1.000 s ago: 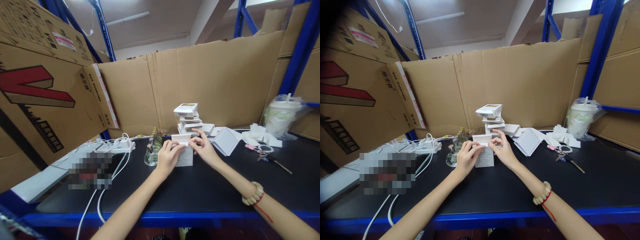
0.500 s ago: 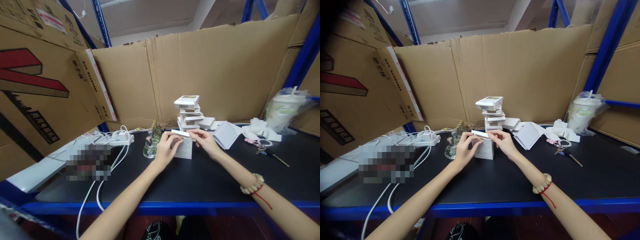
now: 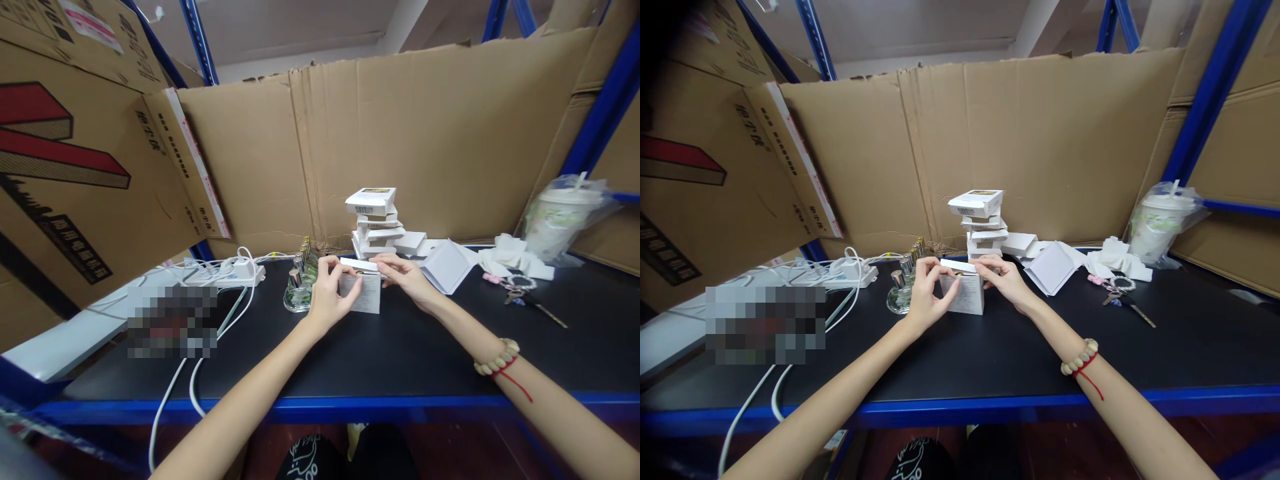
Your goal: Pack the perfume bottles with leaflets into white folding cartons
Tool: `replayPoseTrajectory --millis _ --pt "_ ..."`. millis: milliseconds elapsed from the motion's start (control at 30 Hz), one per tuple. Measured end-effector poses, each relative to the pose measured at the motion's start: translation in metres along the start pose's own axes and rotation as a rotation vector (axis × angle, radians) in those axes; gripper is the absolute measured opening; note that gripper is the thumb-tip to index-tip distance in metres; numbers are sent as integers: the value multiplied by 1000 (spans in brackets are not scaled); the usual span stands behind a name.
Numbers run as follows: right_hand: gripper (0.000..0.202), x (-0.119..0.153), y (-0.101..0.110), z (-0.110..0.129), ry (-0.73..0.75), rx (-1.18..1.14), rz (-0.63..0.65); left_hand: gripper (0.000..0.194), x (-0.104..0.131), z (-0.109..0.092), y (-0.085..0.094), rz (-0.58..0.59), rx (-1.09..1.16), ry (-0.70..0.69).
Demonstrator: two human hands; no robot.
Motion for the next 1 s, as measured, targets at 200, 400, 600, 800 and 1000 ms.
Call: replayPoseTrajectory --millis 200,400,600,800,1000 --pt "45 0 -1 2 1 18 37 13 2 0 -4 79 -107 47" --pt "49 0 -1 4 8 53 42 9 2 0 -1 50 -111 -79" --pt "48 0 1 2 -28 71 80 13 3 -2 -4 141 -30 -177" --pt "44 1 -1 3 -18 62 82 14 2 1 -4 165 17 -135" --pt "45 1 -1 3 -41 39 32 15 0 -1 -3 173 19 -144"
Point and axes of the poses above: each hand's wrist, its own x-axis away from the middle knuckle, its own y-axis out of the back of the hand, z = x × y, the point moved 5 cm from there along -x, towards the middle knuckle, and after that the axes turned 4 degrees about z, right-handed, at the moved point
